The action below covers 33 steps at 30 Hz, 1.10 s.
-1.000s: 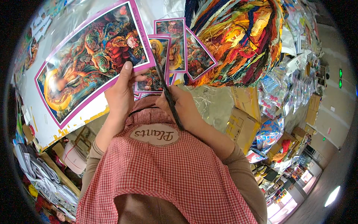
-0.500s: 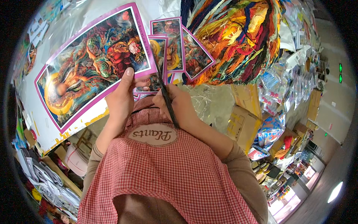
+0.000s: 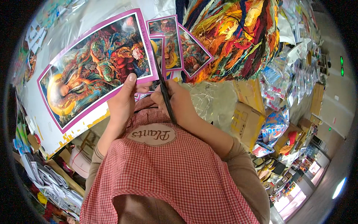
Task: The person trims printed picture cards along their edges using scissors, sets them on the table, and unbuckles a waist strap by hand.
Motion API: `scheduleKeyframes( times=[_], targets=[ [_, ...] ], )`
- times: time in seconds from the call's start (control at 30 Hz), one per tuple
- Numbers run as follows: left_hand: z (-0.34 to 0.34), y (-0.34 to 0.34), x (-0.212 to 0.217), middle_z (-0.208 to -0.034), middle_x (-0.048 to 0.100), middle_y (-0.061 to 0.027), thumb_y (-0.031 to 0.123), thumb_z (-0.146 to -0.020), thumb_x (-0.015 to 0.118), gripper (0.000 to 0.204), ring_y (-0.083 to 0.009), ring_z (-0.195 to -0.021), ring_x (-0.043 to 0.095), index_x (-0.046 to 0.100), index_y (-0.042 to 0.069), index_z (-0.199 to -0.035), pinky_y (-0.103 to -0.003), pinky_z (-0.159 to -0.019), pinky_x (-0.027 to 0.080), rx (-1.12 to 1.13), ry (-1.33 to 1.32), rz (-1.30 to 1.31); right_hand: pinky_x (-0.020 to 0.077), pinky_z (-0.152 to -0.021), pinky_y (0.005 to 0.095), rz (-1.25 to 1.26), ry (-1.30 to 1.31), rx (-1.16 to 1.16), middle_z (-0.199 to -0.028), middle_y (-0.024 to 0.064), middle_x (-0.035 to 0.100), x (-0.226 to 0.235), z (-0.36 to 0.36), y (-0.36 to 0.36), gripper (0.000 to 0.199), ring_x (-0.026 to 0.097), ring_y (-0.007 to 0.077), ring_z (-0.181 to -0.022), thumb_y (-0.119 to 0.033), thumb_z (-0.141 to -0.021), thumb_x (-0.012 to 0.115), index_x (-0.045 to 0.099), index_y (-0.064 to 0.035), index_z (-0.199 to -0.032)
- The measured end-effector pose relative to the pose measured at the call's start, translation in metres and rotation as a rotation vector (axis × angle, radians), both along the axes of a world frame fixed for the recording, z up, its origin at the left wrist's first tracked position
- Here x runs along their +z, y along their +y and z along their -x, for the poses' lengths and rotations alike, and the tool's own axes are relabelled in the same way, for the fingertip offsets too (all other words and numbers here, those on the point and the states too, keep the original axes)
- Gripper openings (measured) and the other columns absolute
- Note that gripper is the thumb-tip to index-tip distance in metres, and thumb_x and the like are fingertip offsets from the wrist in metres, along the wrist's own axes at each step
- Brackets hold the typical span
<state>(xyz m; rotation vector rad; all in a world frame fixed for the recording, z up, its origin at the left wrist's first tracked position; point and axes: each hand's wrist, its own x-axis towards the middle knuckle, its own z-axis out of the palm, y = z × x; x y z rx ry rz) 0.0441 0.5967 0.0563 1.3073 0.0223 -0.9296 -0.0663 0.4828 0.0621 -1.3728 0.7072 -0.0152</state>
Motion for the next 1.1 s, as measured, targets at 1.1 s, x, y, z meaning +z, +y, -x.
scheduleKeyframes(
  times=[1.1],
  targets=[
    [0.012,0.005,-0.013,-0.089,0.067,-0.0139,0.026,-0.094,0.052,0.034,-0.0172,-0.080,0.063,0.062,-0.006,-0.094,-0.029,-0.076,0.052,-0.084,0.045,0.010,0.0405,-0.044,0.0212,-0.062,0.084,0.059,-0.058,0.0025,0.054,0.005,-0.008,-0.012,0.035,0.051,0.0083,-0.047,-0.033,-0.091,0.054,0.051,0.0006,-0.099]
  ],
)
